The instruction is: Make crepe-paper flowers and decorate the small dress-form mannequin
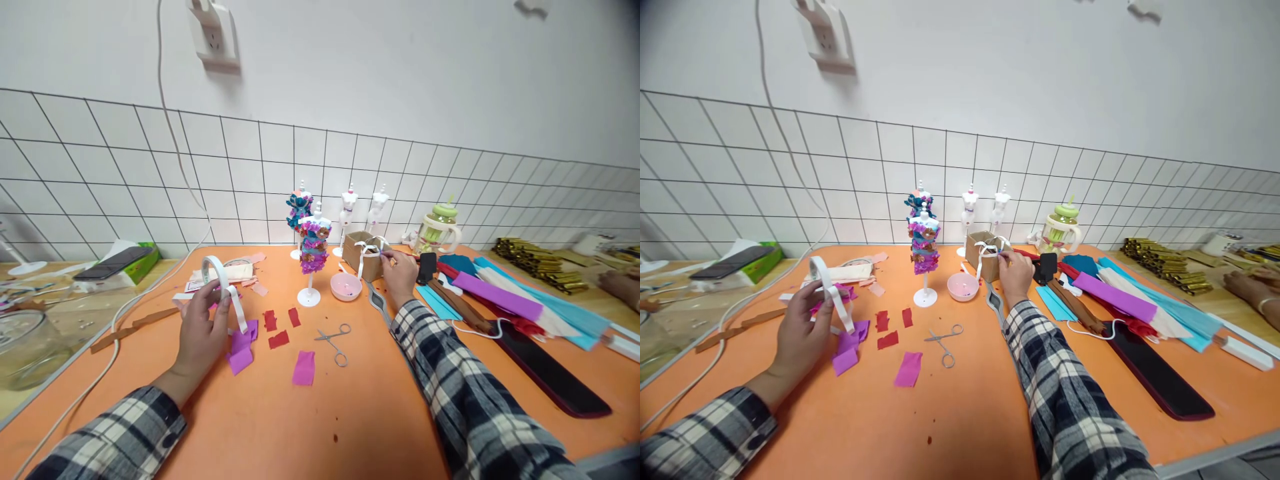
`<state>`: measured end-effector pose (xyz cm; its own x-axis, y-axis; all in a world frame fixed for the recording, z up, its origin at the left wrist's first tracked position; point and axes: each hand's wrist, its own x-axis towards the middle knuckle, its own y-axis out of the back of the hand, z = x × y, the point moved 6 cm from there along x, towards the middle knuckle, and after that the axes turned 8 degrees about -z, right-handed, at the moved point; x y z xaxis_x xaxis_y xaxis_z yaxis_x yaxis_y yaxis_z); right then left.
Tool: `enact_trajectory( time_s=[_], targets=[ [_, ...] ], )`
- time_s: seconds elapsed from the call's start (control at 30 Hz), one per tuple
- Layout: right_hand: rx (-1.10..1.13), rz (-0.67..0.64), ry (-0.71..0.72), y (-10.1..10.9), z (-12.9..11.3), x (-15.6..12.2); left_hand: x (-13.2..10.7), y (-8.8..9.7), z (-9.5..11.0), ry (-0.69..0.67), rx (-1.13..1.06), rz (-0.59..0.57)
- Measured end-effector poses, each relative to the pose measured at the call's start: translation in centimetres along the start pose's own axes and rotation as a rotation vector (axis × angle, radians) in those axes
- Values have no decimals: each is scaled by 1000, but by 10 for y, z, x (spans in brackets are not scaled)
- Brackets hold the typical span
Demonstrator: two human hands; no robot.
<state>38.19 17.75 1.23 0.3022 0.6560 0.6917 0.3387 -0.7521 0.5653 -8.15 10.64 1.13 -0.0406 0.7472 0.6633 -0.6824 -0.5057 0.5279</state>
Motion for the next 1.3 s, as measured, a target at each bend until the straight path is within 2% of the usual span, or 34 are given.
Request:
enact_trajectory(
  time_s=[0.4,0.63,0.73,0.87,0.93,1.03,1.1,1.2,1.3],
  targets=[
    [-31,-54,90,-1,-12,-7,0,0,7,-10,56,-44],
    [-18,84,88,18,-22,-16,5,-2,4,-52,56,-51],
    [-6,115,136,26,-44,-27,5,0,10,-99,40,-62],
    [77,82,288,43,-94,-62,-8,11,30,-190,-25,-118],
    [190,34,399,57,-123,-87,-20,13,51,-297,-87,-224],
    [375,-7,513,83,-161,-121,-42,6,86,-453,-129,-430],
    [499,-80,590,93,-183,-140,-52,1,102,-483,-153,-474],
    [617,-206,656,95,-203,-156,-63,-9,113,-459,-212,-513],
    [657,-297,657,86,-208,-162,-67,-19,109,-319,-297,-552]
  ],
)
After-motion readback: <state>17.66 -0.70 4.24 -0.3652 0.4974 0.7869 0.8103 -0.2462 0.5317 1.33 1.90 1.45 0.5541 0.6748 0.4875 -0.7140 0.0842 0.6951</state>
